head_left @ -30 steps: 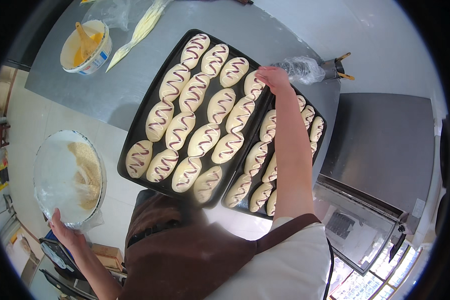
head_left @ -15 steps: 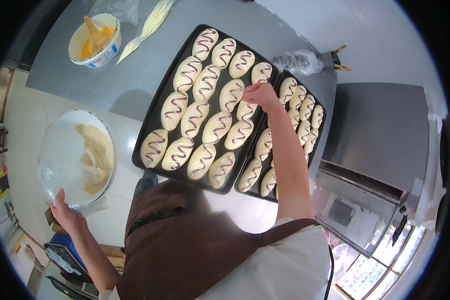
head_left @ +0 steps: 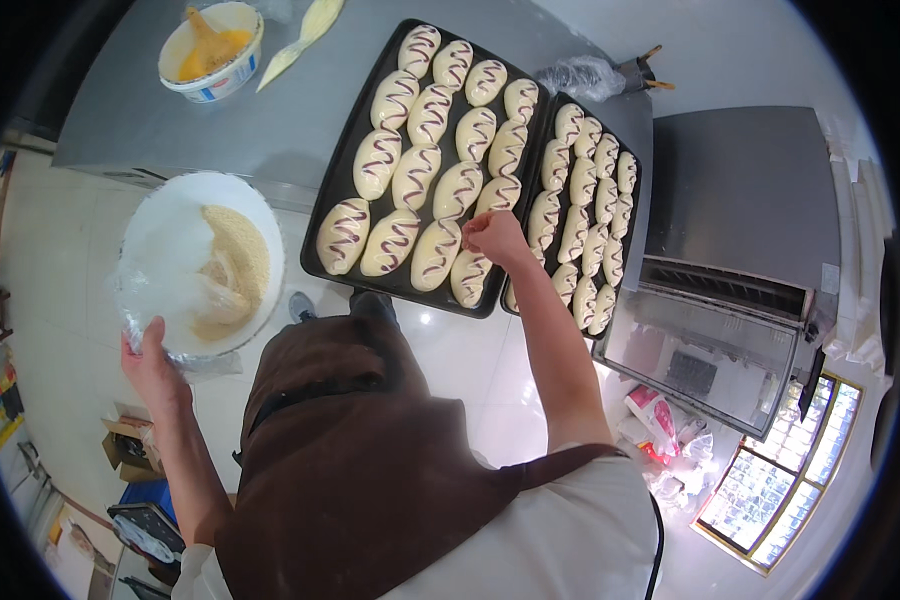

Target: The person brushes egg wash onto rows of shaped dough on baking trays, then pipes dark and light zigzag lines on top. They sprinkle sesame seeds over the decorated dough and place the trays into a commercial oven.

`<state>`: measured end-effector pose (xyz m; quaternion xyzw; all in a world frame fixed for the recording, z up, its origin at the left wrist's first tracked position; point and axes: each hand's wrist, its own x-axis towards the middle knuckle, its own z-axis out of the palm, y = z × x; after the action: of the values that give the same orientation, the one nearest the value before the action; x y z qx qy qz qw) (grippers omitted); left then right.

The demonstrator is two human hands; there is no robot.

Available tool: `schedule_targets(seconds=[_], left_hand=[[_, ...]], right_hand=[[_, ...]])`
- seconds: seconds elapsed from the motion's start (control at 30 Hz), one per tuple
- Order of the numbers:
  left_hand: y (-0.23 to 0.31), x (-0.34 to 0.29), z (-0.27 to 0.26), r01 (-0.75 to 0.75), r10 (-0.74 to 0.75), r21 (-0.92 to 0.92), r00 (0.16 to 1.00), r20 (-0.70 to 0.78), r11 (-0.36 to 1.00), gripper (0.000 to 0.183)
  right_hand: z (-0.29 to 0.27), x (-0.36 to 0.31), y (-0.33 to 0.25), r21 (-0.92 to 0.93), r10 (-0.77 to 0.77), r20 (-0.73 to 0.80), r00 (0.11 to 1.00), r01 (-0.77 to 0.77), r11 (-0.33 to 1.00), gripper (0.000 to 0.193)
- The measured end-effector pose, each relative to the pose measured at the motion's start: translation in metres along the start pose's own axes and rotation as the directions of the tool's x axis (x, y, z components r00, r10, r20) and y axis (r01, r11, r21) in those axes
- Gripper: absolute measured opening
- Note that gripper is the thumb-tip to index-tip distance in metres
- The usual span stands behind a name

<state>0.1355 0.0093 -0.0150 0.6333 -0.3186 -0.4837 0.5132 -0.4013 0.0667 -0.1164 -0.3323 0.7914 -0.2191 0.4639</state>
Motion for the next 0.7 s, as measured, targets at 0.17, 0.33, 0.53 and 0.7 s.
schedule_targets(seconds=[0.17,0.33,0.53,0.7], left_hand=[[-0.008,-0.003,-0.013,0.008,-0.010,0.054,0.999,0.045,0.999,0.033],[-0.010,-0.008,-0.017,-0.013,0.013,-0.002,0.994,0.106,1.000,0.026],[0.000,0.000,0.005,0.085,-0.099,0.163,0.992,0.082,0.983,0.025],[0.014,0.010,0.035,-0.005,-0.008,0.156,0.996,0.085,0.988,0.025]], right_hand=[[0.053,-0.021,-0.027,0.037,-0.163,0.131,0.978,0.160,0.987,0.029],[0.054,0.005,-0.059,-0.102,-0.191,-0.177,0.965,0.175,0.979,0.014],[0.038,0.074,-0.088,-0.660,-0.610,-0.149,0.778,0.381,0.647,0.013],[0.002,0.129,-0.110,-0.307,-0.341,-0.331,0.880,0.241,0.921,0.017]])
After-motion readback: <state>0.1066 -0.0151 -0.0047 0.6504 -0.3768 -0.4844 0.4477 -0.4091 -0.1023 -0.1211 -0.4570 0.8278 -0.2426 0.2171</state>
